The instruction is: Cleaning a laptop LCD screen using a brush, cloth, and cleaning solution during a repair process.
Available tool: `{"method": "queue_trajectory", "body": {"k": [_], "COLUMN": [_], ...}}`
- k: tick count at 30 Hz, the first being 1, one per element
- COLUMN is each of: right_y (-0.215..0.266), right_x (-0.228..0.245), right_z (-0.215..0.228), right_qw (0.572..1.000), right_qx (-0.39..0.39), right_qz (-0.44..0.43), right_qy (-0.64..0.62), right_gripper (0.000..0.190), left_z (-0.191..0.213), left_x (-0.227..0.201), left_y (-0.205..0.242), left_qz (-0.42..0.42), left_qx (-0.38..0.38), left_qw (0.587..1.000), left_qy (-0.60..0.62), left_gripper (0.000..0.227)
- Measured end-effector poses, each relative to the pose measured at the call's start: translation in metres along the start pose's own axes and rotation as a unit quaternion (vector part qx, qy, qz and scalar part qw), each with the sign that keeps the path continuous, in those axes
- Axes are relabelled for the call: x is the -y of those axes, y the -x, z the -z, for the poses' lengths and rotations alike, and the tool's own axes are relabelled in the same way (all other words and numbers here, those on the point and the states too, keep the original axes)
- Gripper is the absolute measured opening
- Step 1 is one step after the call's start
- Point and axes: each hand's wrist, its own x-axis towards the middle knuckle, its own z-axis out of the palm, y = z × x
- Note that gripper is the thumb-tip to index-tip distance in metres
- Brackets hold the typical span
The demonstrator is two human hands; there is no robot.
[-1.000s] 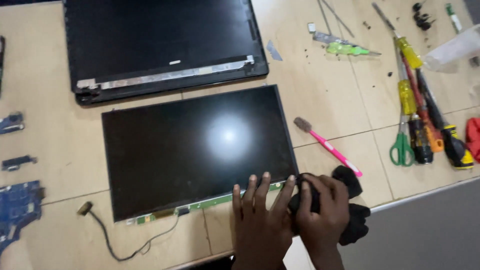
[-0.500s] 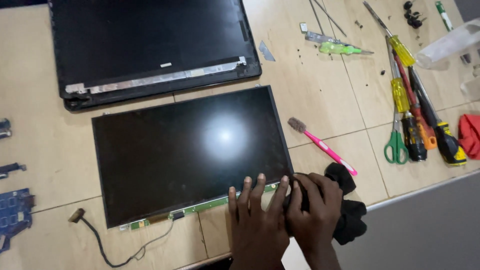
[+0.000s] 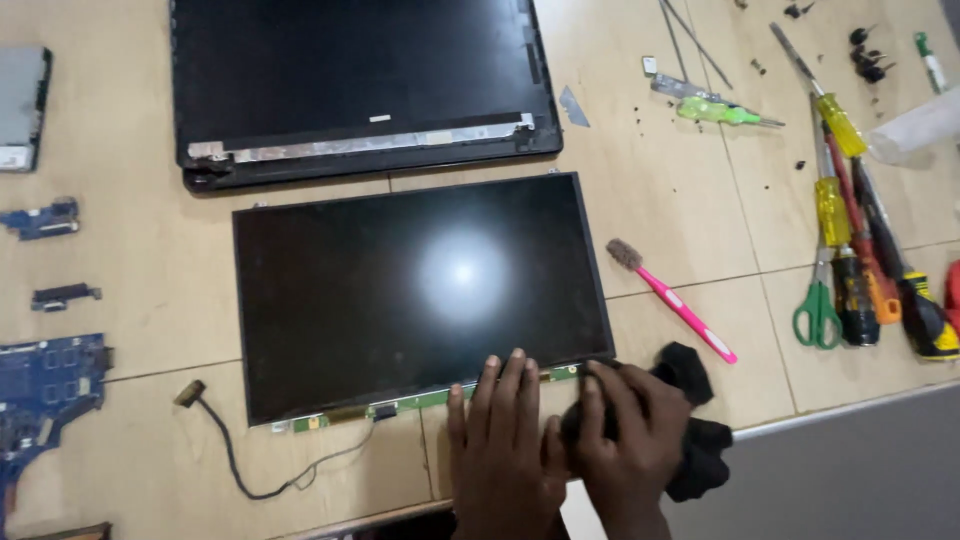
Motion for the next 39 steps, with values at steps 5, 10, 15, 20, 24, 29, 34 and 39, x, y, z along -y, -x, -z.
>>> {"method": "queue_trajectory", "body": {"k": [5,10,15,20,24,29,34,39], "right_y": [-0.002,-0.003,-0.008,0.007,0.013,0.007,0.005,0.005], "right_x": [-0.003,0.001,-0.012,0.034,0.053,0.039,0.071,0.101], "right_z": [-0.003,-0.009,0.004,-0.002,-0.016,-0.008,-0.021,-0.03], "right_qw": [0.999,0.999,0.998,0.999,0.996,0.997,0.996,0.978], "right_qx": [0.039,-0.009,-0.012,0.032,0.067,0.074,0.086,0.188], "right_qz": [-0.022,-0.035,-0.049,-0.027,-0.013,-0.012,0.007,0.009], "right_qy": [-0.011,0.017,0.027,-0.004,-0.065,-0.014,-0.033,-0.085], "right_gripper": [0.011,0.01,0.011,0.014,0.018,0.015,0.01,0.02], "left_z": [0.006,0.0,0.011,0.034,0.04,0.046,0.037,0.039], "left_x": [0.003,0.008,0.015,0.044,0.054,0.055,0.062,0.083], "left_y": [0.0,0.002,0.008,0.018,0.019,0.016,0.026,0.033], "left_qz": [-0.006,-0.005,-0.005,0.066,0.068,0.063,0.07,0.046], "left_qx": [0.008,0.004,0.064,-0.045,-0.034,-0.049,-0.034,0.035], "left_qw": [1.0,1.0,0.998,0.997,0.996,0.996,0.996,0.997], "left_qy": [-0.005,0.002,0.028,-0.012,-0.049,-0.045,-0.038,0.049], "left_gripper": [0.046,0.048,0.056,0.049,0.044,0.038,0.044,0.051]}}
